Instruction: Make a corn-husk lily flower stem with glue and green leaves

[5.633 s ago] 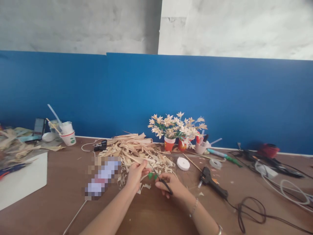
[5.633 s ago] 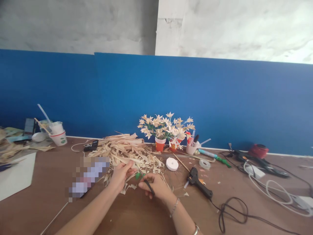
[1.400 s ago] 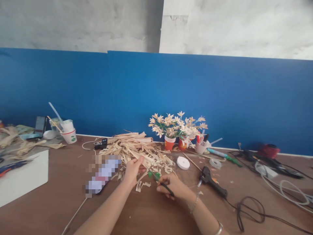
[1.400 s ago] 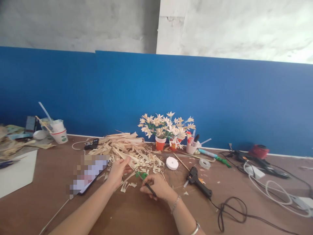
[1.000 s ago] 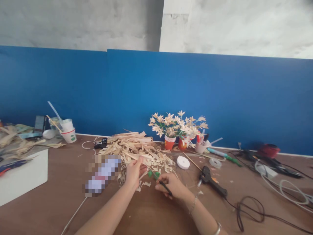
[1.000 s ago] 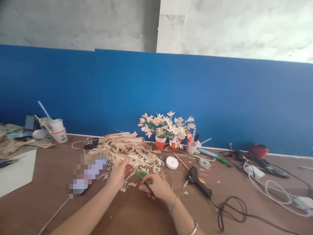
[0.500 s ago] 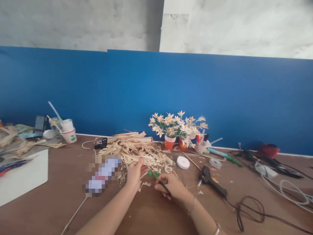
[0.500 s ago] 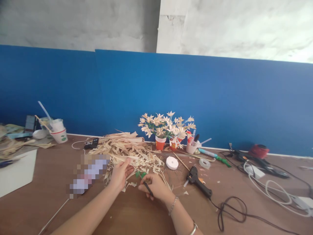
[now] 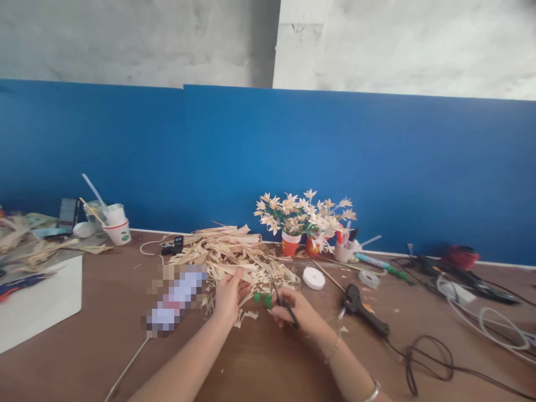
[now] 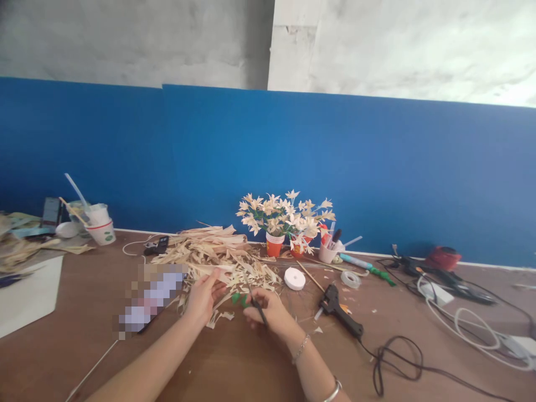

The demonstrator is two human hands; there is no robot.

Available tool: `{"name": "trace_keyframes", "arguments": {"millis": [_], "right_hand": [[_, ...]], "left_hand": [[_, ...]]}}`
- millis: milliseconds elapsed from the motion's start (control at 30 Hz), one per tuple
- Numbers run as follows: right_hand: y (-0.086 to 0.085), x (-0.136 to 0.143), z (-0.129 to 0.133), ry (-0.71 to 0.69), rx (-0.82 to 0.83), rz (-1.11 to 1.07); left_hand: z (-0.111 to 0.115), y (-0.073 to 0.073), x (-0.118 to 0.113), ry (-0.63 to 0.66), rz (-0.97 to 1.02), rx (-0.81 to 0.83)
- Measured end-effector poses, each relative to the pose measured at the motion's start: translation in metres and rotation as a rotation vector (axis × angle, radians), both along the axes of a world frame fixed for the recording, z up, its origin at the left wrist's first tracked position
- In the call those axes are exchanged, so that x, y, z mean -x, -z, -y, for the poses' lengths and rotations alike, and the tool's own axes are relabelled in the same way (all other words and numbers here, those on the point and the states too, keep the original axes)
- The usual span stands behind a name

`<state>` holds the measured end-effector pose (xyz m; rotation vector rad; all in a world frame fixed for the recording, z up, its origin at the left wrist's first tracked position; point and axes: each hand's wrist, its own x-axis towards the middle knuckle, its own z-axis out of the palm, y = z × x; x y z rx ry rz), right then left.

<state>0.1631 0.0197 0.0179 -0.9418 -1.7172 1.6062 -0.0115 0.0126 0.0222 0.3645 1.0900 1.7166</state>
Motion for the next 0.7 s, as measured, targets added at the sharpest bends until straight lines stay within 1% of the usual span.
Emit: {"name": "trace_keyframes", "arguments": {"millis": [67, 133, 233, 333, 433, 600, 633, 700], "right_hand": [[-0.002, 0.007, 0.003, 0.146, -0.025, -0.138], [-0.004, 0.016, 0.007, 0.252, -0.01, -0.239], [-0.006, 0.025, 0.012, 0.33, 0.043, -0.319], [-0.004, 0.028, 0.013, 0.384, 0.094, -0.302], [-0.002, 0.026, 0.011, 0.376, 0.101, -0.259], [-0.001, 0.021, 0.006, 0.272, 0.07, -0.231], [-0.001, 0.02, 0.005, 0.256, 0.065, -0.222], [0.0, 0.017, 0.003, 0.228, 0.068, -0.205]], "left_hand": [[0.002, 0.002, -0.004, 0.023, -0.014, -0.003], [0.005, 0.004, -0.01, 0.066, -0.066, -0.012], [0.01, 0.006, -0.019, 0.147, -0.196, -0.022], [0.013, 0.005, -0.024, 0.199, -0.271, -0.018], [0.015, 0.006, -0.027, 0.211, -0.289, -0.019], [0.015, 0.009, -0.028, 0.21, -0.273, -0.021], [0.014, 0.009, -0.026, 0.201, -0.257, -0.018], [0.01, 0.007, -0.019, 0.136, -0.202, -0.01]]}}
